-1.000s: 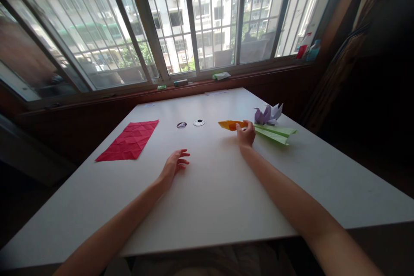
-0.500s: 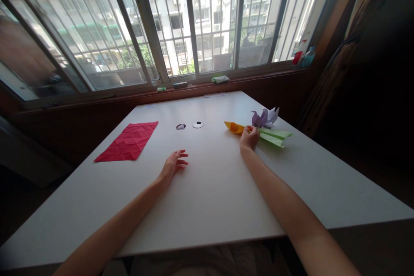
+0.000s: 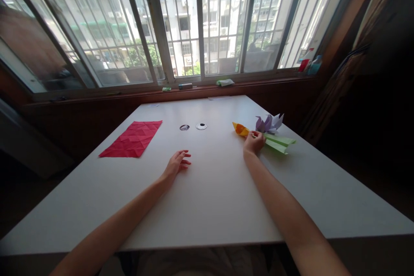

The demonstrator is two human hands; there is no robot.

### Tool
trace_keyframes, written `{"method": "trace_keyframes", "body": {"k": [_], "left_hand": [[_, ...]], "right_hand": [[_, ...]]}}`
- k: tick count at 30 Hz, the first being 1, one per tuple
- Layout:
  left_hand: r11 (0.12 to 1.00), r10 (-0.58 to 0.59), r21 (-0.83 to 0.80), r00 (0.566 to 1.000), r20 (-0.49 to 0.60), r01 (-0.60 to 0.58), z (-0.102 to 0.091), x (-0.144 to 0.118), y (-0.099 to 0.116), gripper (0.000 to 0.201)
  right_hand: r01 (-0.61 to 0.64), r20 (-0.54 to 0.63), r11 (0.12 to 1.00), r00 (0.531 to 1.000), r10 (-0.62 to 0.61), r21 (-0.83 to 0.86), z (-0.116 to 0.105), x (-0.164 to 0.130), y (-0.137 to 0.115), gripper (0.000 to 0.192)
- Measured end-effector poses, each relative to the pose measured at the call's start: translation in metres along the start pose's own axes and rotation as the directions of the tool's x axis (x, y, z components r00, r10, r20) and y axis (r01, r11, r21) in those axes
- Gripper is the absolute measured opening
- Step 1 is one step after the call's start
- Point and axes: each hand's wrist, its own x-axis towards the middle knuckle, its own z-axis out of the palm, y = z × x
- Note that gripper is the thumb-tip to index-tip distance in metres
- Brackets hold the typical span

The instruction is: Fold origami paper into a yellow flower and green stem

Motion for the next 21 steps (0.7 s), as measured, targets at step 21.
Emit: {"method": "trace_keyframes", "body": {"k": [21], "left_hand": [[0.648,0.479,0.746,0.844,-0.241,-0.155,-0.083,0.049,-0.008,0.045]], "right_hand": [[0.535,0.678,0.842,0.645,-0.352,-0.071,0.006,-0.031,-0.025,0.011]]}}
